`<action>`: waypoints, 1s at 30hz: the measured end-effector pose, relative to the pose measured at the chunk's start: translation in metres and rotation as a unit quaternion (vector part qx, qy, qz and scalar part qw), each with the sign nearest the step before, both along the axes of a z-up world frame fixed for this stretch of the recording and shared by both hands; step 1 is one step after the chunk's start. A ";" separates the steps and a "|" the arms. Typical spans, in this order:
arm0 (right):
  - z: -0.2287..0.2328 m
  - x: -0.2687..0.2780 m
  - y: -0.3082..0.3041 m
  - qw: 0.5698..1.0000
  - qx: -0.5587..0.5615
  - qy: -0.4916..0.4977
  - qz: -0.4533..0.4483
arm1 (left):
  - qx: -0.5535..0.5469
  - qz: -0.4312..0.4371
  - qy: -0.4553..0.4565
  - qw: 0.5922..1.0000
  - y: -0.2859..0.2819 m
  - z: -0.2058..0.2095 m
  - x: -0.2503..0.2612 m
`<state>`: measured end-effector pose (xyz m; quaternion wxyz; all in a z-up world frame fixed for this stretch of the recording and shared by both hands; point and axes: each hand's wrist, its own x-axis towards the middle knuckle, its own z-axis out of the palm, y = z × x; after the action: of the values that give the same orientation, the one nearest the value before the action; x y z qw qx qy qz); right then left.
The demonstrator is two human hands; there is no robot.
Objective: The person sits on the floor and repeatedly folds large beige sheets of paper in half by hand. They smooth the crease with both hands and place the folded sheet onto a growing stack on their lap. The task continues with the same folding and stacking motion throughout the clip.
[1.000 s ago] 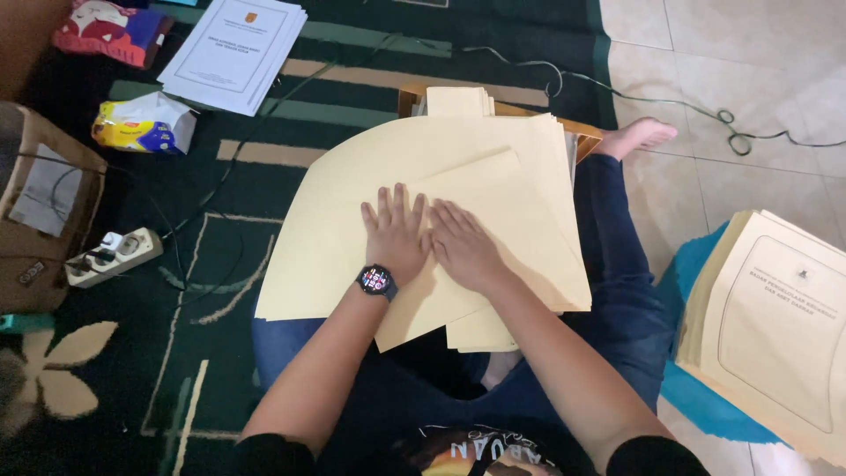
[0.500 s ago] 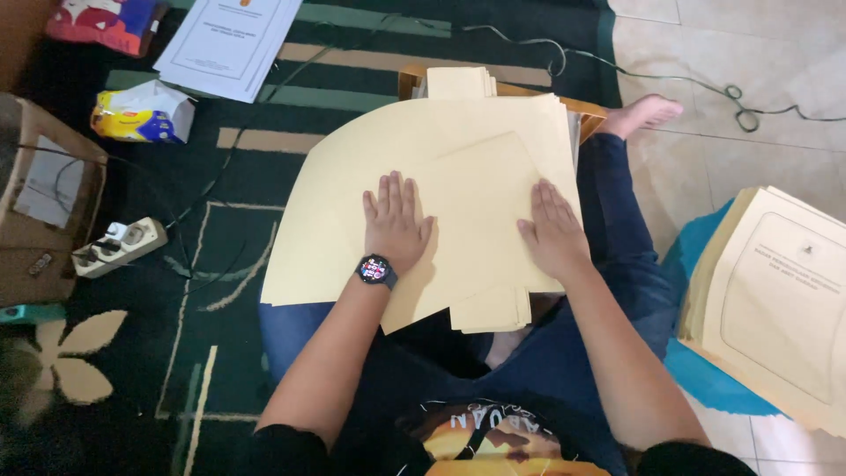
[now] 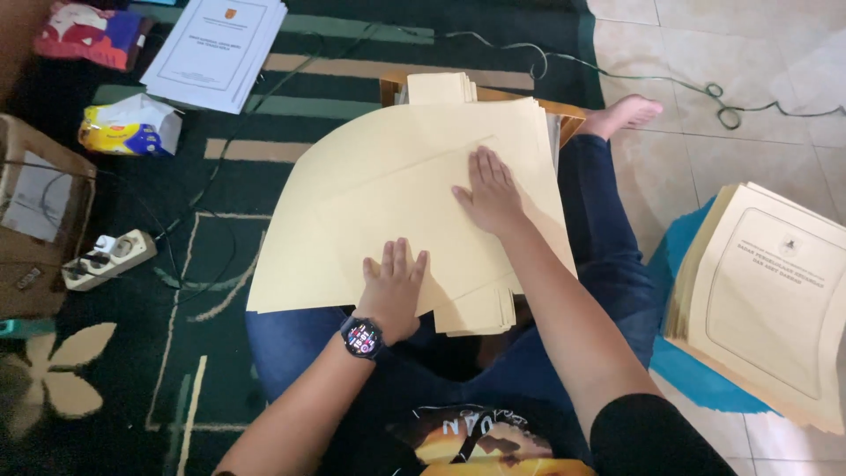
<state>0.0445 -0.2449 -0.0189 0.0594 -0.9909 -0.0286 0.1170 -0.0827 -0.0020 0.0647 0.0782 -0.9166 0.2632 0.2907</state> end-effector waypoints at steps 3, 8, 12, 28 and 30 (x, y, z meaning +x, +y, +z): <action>0.000 0.037 0.031 1.000 -0.008 -0.014 -0.003 | 0.005 0.000 0.036 0.999 -0.001 0.022 0.000; 0.010 0.010 0.096 0.993 0.035 -0.009 0.110 | 0.004 -0.008 0.009 1.000 0.002 0.016 -0.006; -0.012 0.009 0.024 0.997 0.047 -0.032 0.059 | -0.051 0.007 -0.094 0.994 0.013 -0.021 -0.023; 0.040 -0.284 -0.134 0.718 0.631 -0.177 -0.237 | -0.433 0.121 -0.016 0.893 -0.031 0.077 -0.041; 0.027 -0.301 -0.135 0.648 0.703 -0.190 -0.225 | -0.532 0.131 0.043 0.836 -0.061 0.065 -0.044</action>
<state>-0.2569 -0.3799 0.0077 0.7555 -0.6289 0.1111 -0.1460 -0.1271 -0.0633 0.1293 -0.4713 -0.8295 0.2579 0.1526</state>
